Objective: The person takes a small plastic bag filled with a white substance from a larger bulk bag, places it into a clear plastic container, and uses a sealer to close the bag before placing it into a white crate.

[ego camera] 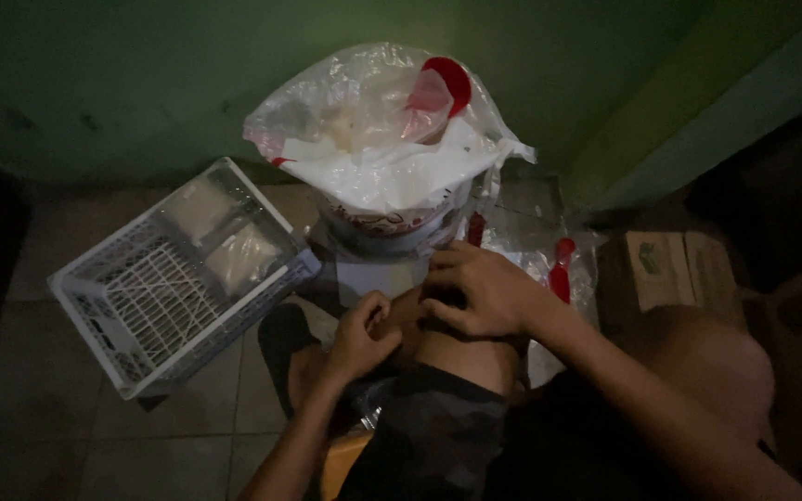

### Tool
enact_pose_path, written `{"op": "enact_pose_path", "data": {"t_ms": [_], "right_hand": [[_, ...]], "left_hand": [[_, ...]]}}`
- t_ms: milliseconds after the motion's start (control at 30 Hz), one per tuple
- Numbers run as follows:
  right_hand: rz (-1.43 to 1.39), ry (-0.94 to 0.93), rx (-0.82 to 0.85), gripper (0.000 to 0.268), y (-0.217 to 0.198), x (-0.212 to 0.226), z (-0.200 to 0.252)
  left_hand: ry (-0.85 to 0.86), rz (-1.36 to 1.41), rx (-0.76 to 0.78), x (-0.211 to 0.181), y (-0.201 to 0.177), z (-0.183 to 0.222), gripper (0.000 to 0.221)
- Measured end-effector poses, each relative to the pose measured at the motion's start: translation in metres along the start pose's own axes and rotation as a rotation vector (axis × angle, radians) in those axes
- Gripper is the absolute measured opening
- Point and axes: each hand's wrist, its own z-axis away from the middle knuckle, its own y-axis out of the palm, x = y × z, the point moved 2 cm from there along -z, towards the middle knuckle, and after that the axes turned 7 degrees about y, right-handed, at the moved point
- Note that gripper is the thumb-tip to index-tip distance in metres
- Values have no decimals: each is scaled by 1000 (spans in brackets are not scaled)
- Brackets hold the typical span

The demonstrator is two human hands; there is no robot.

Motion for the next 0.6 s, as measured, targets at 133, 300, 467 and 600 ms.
{"op": "enact_pose_path", "data": {"t_ms": [133, 300, 467, 600], "right_hand": [[-7, 13, -4, 35, -12, 12, -2], [-71, 24, -21, 36, -5, 4, 3], [-62, -8, -11, 39, -8, 2, 0], [-52, -56, -17, 40, -3, 3, -1]], "left_hand": [[26, -49, -3, 20, 5, -3, 20], [50, -82, -12, 2, 7, -8, 28], [-82, -38, 34, 7, -1, 3, 17], [-11, -54, 38, -22, 1, -9, 31]]}}
